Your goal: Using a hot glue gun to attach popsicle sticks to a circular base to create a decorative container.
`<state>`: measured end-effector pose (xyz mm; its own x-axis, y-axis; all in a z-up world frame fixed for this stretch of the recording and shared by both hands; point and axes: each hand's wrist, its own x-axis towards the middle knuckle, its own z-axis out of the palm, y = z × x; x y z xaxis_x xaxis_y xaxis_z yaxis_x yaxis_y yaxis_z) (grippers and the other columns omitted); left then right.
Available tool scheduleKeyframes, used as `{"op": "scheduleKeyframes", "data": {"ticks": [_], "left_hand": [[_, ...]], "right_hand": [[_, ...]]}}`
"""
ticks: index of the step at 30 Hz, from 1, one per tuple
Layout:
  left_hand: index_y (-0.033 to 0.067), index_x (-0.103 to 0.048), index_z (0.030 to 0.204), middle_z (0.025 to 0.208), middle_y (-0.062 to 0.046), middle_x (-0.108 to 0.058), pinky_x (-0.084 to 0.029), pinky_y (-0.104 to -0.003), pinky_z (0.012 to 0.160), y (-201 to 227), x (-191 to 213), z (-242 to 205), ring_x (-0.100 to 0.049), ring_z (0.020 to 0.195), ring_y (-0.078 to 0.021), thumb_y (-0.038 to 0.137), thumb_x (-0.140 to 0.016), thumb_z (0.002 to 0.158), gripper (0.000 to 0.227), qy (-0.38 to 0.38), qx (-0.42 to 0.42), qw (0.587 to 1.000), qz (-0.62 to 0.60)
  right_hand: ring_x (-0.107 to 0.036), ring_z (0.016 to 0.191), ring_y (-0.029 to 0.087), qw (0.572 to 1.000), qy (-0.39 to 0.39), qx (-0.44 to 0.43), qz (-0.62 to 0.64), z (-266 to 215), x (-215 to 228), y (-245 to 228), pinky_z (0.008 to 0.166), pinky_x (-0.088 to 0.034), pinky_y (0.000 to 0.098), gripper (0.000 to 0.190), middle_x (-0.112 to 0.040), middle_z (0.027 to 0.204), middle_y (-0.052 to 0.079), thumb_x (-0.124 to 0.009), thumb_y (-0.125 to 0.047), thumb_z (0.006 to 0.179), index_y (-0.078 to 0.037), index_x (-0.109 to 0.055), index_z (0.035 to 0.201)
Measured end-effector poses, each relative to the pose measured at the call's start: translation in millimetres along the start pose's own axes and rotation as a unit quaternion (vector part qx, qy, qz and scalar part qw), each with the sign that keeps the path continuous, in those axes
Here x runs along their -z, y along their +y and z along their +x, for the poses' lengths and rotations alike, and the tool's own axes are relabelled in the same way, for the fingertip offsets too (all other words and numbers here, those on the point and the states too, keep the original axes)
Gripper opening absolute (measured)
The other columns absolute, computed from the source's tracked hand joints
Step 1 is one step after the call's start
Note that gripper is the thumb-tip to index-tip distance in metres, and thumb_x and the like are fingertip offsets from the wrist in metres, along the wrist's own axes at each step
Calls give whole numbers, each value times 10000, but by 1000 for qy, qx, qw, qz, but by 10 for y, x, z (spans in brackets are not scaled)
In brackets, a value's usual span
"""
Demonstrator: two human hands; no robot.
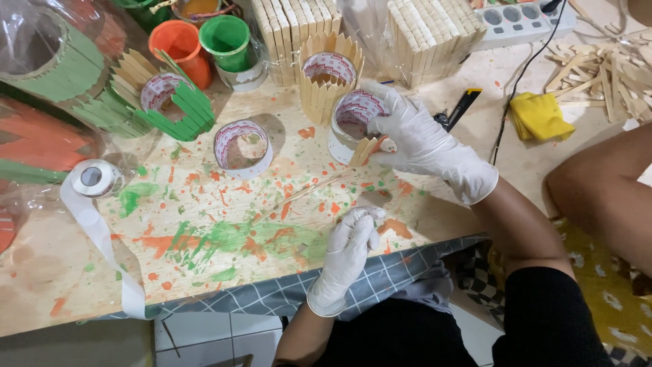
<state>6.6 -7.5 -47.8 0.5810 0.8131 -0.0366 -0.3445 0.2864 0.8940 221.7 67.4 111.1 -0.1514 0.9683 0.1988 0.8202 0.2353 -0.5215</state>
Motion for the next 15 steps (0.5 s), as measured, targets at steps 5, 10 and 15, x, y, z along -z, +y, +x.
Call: {"op": "scheduleKeyframes", "data": {"ticks": [5, 10, 15], "left_hand": [[-4, -708, 1102, 557, -20, -544, -406, -198, 514, 314, -119, -4, -496, 522, -66, 85, -536, 1040, 203, 5, 4, 1000, -4], [-4, -715, 1105, 553, -22, -539, -419, -204, 519, 216, -78, 9, -504, 525, -70, 77, -530, 1042, 212, -1, 6, 1000, 8], [-17, -717, 1102, 551, -37, -537, -434, -211, 539, 332, -133, -6, -507, 532, -81, 67, -538, 1035, 209, 14, 10, 1000, -21]], "right_hand": [[-403, 1440, 494, 998, 11, 56, -9, -26, 74, 83, 1155, -368, 583, 379, -422, 1584, 227, -856, -244, 734, -129, -673, 1046], [-390, 1469, 446, 992, 29, 116, -50, -61, 48, 179, 1188, -345, 563, 296, -481, 1553, 167, -813, -368, 842, -159, -693, 1013], [-394, 1469, 414, 991, 39, 122, -47, -78, -63, 282, 1188, -347, 558, 237, -515, 1531, 128, -799, -279, 877, -149, -706, 1051]]}}
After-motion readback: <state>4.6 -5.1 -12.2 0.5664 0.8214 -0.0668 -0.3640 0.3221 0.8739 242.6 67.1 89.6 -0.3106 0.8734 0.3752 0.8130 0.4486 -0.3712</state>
